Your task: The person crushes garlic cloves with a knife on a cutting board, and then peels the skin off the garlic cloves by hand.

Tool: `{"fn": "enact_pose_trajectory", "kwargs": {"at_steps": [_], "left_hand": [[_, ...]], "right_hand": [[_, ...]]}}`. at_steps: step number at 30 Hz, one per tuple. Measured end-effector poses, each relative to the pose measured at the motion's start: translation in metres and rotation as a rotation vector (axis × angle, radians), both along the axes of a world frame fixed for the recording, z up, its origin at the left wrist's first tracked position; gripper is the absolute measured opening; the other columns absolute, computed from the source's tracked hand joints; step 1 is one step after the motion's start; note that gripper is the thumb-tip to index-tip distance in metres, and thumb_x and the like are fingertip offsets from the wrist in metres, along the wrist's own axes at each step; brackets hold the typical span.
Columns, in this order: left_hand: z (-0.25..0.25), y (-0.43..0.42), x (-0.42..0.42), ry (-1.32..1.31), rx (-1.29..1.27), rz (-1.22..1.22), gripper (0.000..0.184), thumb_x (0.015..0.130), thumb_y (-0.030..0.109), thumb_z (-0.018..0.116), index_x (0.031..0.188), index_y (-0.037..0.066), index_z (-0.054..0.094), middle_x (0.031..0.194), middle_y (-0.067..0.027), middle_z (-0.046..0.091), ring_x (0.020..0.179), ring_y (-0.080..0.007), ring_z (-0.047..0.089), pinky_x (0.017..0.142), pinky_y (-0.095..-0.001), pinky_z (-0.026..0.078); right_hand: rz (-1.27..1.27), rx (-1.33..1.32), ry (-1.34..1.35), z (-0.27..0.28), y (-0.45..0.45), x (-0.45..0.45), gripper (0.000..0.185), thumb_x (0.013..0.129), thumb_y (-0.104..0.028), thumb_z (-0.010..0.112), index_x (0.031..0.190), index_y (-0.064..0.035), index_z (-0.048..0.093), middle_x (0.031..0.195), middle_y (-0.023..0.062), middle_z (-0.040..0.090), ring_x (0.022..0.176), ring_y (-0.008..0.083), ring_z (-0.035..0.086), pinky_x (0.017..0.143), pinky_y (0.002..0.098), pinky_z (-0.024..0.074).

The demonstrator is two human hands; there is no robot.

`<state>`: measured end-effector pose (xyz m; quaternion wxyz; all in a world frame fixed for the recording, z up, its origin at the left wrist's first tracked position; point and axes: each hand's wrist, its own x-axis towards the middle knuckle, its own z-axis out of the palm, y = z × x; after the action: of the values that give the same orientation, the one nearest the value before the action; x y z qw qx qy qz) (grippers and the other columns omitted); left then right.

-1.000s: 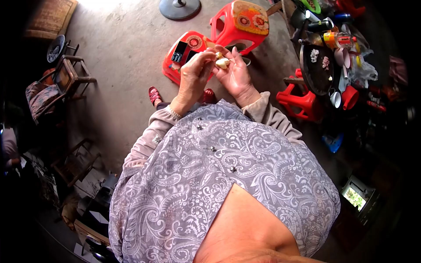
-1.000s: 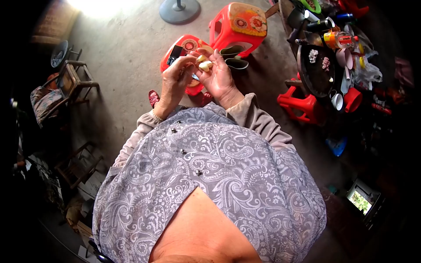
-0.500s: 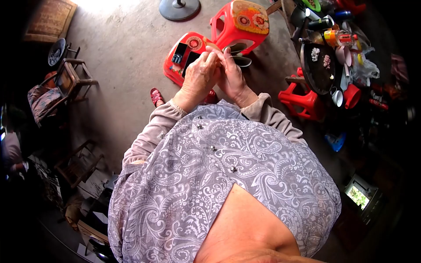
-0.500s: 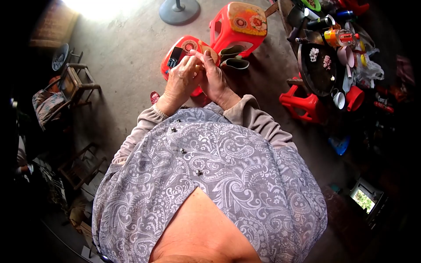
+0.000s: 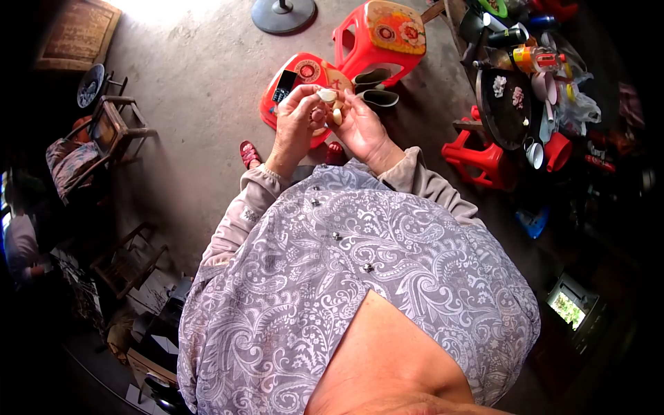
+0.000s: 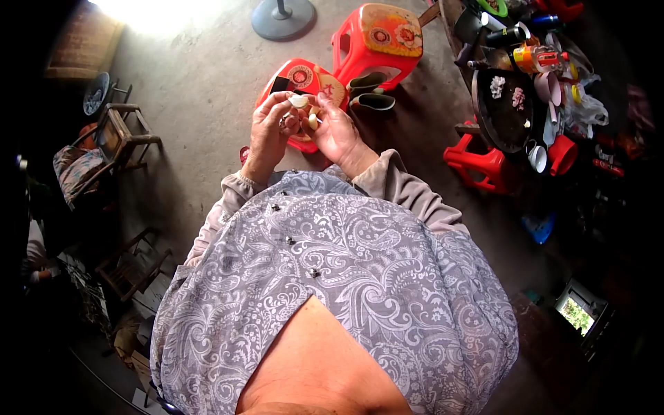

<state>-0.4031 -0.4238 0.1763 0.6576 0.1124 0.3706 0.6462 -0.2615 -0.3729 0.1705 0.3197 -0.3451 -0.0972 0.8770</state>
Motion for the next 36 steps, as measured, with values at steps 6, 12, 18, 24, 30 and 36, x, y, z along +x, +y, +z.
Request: {"fn": "enact_pose_trajectory", "kwargs": {"at_steps": [6,12,18,24,30,36], "left_hand": [[0.001,-0.002,-0.001,-0.045,0.067,-0.018,0.010,0.095,0.012,0.060,0.102,0.007,0.057,0.079,0.0023,0.058,0.063,-0.0027,0.051,0.052,-0.0161,0.038],[0.003,-0.005,0.003,0.233,0.048,-0.092,0.010,0.096,0.014,0.062,0.099,0.006,0.057,0.076,0.0039,0.056,0.064,-0.0007,0.049,0.054,-0.0164,0.038],[0.012,-0.009,-0.013,0.304,0.062,-0.054,0.015,0.096,0.017,0.062,0.104,0.004,0.062,0.082,0.0037,0.060,0.066,-0.0023,0.049,0.056,-0.0180,0.039],[0.033,-0.013,-0.021,0.492,-0.048,-0.095,0.018,0.096,0.018,0.063,0.096,0.000,0.065,0.073,0.0016,0.060,0.061,-0.0042,0.050,0.053,-0.0196,0.041],[0.036,-0.017,-0.042,0.711,-0.118,-0.154,0.014,0.094,0.012,0.064,0.095,-0.002,0.065,0.073,-0.0014,0.063,0.059,-0.0049,0.054,0.051,-0.0208,0.043],[0.063,-0.029,-0.115,0.983,-0.138,-0.220,0.010,0.093,0.008,0.063,0.092,-0.001,0.065,0.070,-0.0023,0.064,0.060,-0.0059,0.057,0.054,-0.0222,0.049]], "right_hand": [[0.023,0.426,-0.138,0.032,-0.007,-0.006,0.017,0.091,-0.011,0.068,0.106,-0.0080,0.061,0.093,-0.0024,0.062,0.081,0.0051,0.059,0.073,0.0205,0.0496],[0.054,0.590,-0.390,0.025,-0.002,0.001,0.016,0.096,-0.013,0.062,0.109,-0.0041,0.060,0.092,-0.0009,0.064,0.080,0.0055,0.059,0.072,0.0200,0.0495],[0.226,0.830,-0.497,0.027,0.009,0.011,0.016,0.098,-0.013,0.057,0.111,-0.0034,0.061,0.090,0.0007,0.065,0.080,0.0074,0.062,0.073,0.0230,0.0515],[0.269,1.180,-0.624,0.033,0.010,-0.005,0.016,0.089,0.000,0.064,0.104,-0.0010,0.066,0.094,0.0056,0.065,0.087,0.0139,0.066,0.074,0.0270,0.0520],[0.328,1.466,-0.672,0.034,0.020,-0.021,0.019,0.084,-0.002,0.069,0.102,-0.0049,0.070,0.092,0.0097,0.065,0.084,0.0202,0.066,0.072,0.0302,0.0526],[0.396,1.434,-0.702,0.055,0.009,-0.093,0.015,0.081,-0.001,0.072,0.091,-0.0017,0.061,0.084,0.0092,0.063,0.071,0.0201,0.065,0.063,0.0308,0.0518]]}}
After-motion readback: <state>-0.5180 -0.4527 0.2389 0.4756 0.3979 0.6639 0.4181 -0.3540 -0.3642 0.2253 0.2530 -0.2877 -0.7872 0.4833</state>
